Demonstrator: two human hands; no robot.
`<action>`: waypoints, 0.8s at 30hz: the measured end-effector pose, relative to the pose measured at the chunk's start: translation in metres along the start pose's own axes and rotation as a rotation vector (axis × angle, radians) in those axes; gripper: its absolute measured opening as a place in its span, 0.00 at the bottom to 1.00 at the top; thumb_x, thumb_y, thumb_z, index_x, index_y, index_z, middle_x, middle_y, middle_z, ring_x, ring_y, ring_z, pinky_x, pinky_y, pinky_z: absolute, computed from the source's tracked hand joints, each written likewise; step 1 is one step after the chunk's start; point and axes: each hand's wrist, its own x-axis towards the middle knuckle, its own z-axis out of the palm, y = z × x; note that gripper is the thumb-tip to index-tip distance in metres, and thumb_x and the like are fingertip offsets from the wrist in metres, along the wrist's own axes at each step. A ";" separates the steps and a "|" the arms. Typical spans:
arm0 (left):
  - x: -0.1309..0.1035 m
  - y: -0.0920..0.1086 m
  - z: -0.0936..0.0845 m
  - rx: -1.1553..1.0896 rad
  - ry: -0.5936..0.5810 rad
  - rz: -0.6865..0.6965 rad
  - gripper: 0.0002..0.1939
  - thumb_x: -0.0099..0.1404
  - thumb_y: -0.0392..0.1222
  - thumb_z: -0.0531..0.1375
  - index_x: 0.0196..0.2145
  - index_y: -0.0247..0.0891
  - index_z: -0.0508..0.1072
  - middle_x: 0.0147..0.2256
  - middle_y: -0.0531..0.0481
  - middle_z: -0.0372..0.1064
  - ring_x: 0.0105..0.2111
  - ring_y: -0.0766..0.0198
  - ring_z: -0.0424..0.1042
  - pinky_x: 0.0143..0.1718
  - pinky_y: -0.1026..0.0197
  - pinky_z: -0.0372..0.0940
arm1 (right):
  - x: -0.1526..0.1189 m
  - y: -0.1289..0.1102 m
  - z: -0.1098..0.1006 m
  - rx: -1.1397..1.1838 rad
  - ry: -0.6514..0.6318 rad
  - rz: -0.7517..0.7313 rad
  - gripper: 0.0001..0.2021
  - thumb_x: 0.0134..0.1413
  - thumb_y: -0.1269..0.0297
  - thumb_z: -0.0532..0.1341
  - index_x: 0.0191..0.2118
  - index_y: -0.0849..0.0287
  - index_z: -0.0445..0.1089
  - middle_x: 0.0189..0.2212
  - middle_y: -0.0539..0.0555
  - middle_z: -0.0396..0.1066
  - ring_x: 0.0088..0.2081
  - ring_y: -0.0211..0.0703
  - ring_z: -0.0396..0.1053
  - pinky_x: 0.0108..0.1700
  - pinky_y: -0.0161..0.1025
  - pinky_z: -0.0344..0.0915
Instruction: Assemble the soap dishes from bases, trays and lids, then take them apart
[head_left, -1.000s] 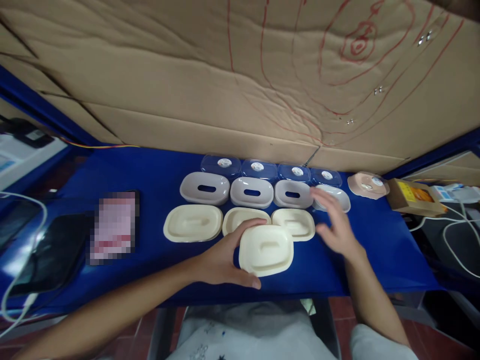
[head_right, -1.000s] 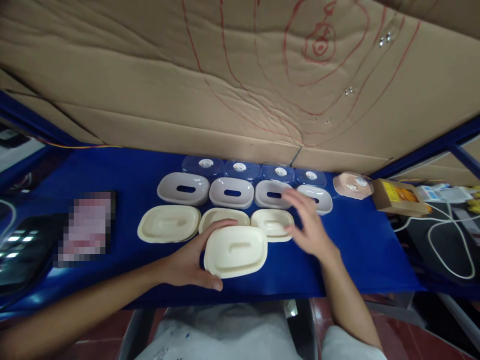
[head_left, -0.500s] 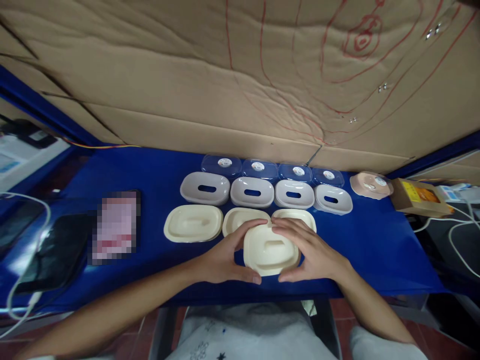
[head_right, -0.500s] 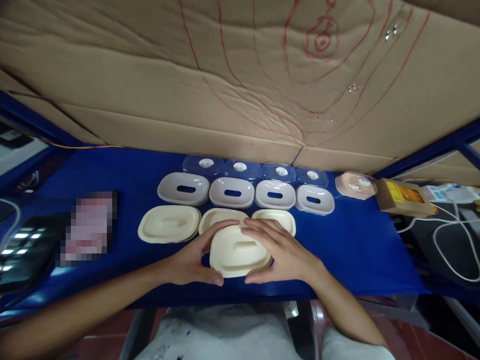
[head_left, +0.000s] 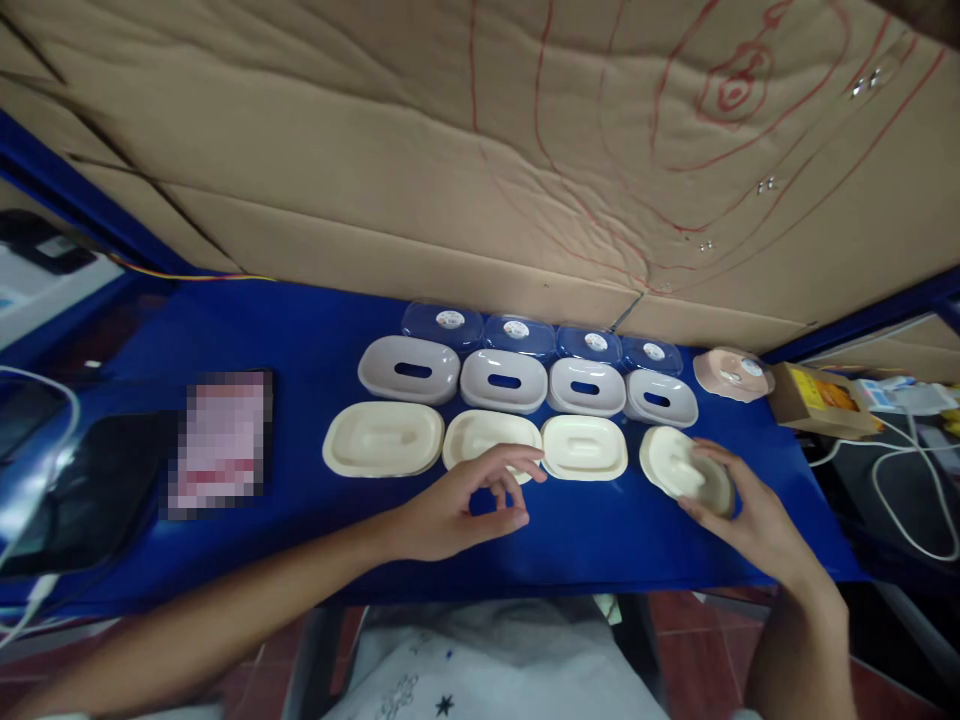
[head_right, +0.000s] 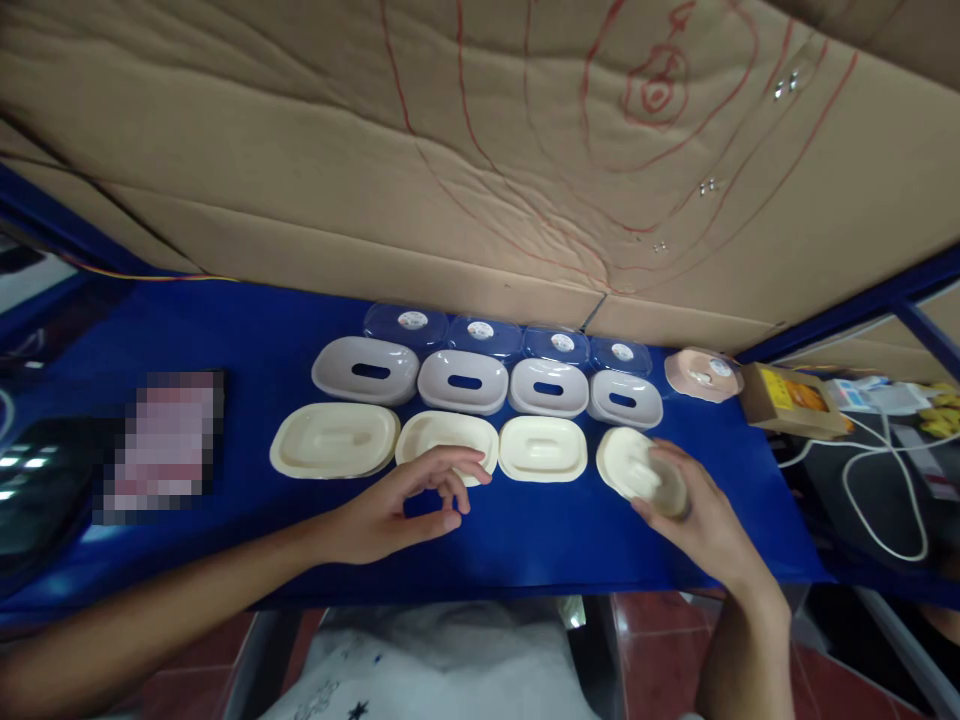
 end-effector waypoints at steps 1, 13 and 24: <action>0.000 -0.001 0.000 0.019 0.000 0.000 0.24 0.77 0.45 0.64 0.67 0.48 0.65 0.58 0.42 0.74 0.45 0.62 0.78 0.48 0.55 0.70 | -0.009 0.009 0.000 -0.008 -0.007 0.036 0.33 0.58 0.39 0.70 0.64 0.46 0.67 0.66 0.60 0.71 0.63 0.68 0.73 0.62 0.68 0.73; 0.002 0.012 -0.007 0.164 -0.014 -0.027 0.14 0.79 0.45 0.60 0.58 0.44 0.74 0.51 0.45 0.76 0.43 0.63 0.76 0.47 0.58 0.70 | -0.004 0.010 0.025 -0.013 -0.136 -0.114 0.26 0.72 0.52 0.62 0.72 0.36 0.63 0.72 0.50 0.66 0.75 0.59 0.59 0.76 0.71 0.54; 0.002 0.013 -0.008 0.200 -0.071 0.049 0.12 0.79 0.42 0.60 0.56 0.41 0.76 0.50 0.44 0.76 0.43 0.63 0.74 0.45 0.59 0.70 | 0.040 0.059 -0.011 -0.023 0.238 0.039 0.25 0.71 0.55 0.60 0.70 0.48 0.65 0.71 0.59 0.65 0.74 0.54 0.61 0.75 0.56 0.56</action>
